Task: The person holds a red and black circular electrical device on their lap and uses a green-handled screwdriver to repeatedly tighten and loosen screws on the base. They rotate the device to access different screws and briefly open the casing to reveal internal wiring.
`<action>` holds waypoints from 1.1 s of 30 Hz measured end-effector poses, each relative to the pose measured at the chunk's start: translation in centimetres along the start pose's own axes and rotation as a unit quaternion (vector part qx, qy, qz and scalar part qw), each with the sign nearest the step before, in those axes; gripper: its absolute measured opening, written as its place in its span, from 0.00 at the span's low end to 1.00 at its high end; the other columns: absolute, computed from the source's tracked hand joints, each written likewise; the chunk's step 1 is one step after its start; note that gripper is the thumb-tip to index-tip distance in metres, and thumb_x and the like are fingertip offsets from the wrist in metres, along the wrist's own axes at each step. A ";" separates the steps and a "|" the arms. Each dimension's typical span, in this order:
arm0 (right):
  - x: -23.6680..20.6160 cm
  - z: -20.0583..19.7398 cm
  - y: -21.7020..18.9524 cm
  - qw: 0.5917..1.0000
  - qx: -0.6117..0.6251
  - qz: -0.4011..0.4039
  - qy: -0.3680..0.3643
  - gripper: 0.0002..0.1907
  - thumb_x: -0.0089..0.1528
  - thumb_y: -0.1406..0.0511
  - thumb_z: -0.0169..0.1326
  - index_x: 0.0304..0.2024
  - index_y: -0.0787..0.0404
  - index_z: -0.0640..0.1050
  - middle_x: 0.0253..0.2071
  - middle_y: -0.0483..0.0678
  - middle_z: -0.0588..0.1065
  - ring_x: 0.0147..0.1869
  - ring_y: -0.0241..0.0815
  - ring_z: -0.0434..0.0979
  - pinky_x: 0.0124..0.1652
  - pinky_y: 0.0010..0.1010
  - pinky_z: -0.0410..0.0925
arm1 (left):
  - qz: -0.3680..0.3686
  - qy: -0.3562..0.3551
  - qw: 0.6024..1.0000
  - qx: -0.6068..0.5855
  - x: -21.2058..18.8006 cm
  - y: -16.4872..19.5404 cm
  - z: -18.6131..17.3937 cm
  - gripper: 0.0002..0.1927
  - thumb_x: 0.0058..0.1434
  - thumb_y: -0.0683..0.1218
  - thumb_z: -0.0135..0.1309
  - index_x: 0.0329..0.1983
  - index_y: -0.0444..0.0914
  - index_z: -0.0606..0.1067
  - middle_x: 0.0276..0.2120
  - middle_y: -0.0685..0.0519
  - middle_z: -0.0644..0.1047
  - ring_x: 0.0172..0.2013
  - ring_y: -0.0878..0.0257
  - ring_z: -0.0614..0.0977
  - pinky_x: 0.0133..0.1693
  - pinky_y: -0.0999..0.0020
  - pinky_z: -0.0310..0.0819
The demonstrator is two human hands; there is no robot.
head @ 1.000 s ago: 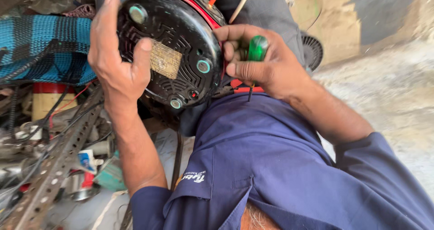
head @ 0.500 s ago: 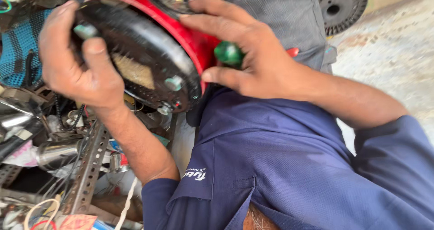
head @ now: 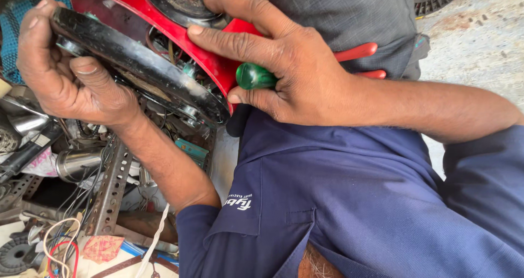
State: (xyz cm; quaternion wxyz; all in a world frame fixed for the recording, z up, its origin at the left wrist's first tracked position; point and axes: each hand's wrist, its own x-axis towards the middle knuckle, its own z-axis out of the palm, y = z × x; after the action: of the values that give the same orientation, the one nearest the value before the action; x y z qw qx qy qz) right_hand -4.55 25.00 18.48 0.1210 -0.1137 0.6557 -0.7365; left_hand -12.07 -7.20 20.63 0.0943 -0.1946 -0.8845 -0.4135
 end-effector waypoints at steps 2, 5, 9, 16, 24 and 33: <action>0.1 -0.1 -0.1 1.000 0.006 0.007 -0.001 0.40 0.61 0.65 0.75 0.70 0.52 0.67 0.76 0.55 0.58 0.78 0.55 0.69 0.70 0.36 0.72 | -0.001 0.002 1.000 0.004 -0.1 0.1 0.0 0.31 0.69 0.60 0.52 0.59 0.28 0.70 0.55 0.38 0.76 0.55 0.48 0.82 0.56 0.54 0.83; 0.2 -0.3 -0.1 1.000 0.014 0.009 -0.004 0.42 0.59 0.66 0.74 0.72 0.53 0.68 0.76 0.56 0.57 0.80 0.57 0.64 0.74 0.39 0.68 | -0.006 0.014 1.000 0.011 -0.1 0.3 0.0 0.32 0.69 0.61 0.52 0.58 0.27 0.71 0.54 0.38 0.76 0.55 0.47 0.82 0.55 0.53 0.84; 0.4 -0.7 0.0 1.000 0.013 0.010 -0.016 0.41 0.60 0.65 0.74 0.72 0.56 0.68 0.76 0.58 0.57 0.80 0.56 0.63 0.74 0.40 0.66 | 0.015 0.001 0.999 0.048 0.2 0.7 0.2 0.31 0.68 0.61 0.51 0.57 0.27 0.72 0.52 0.38 0.77 0.54 0.48 0.82 0.54 0.54 0.84; 0.3 -1.0 0.7 0.999 -0.018 -0.028 -0.028 0.38 0.64 0.60 0.73 0.70 0.59 0.67 0.73 0.57 0.58 0.78 0.54 0.63 0.73 0.39 0.67 | 0.065 -0.049 0.993 0.090 1.1 1.4 -0.2 0.29 0.71 0.59 0.50 0.56 0.28 0.73 0.52 0.40 0.78 0.54 0.48 0.82 0.54 0.54 0.81; -0.5 -0.8 1.6 0.998 -0.030 -0.048 -0.018 0.38 0.65 0.58 0.71 0.71 0.60 0.66 0.68 0.55 0.63 0.72 0.50 0.69 0.68 0.37 0.69 | 0.034 -0.074 0.994 0.070 1.4 1.6 -0.1 0.30 0.71 0.60 0.54 0.55 0.26 0.75 0.52 0.37 0.78 0.52 0.46 0.84 0.53 0.53 0.84; 0.4 -1.1 0.3 0.999 -0.010 -0.029 -0.038 0.37 0.65 0.60 0.70 0.71 0.60 0.66 0.69 0.51 0.68 0.74 0.49 0.71 0.69 0.36 0.65 | 0.086 -0.102 0.972 0.193 1.7 3.3 0.4 0.27 0.76 0.59 0.48 0.57 0.30 0.76 0.51 0.41 0.81 0.52 0.46 0.85 0.55 0.54 0.81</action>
State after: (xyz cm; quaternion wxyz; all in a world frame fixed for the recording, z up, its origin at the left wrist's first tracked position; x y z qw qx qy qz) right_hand -5.31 25.91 18.01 0.1230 -0.1622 0.6547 -0.7280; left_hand -12.20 -4.57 23.24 0.0749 -0.2889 -0.9325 -0.2033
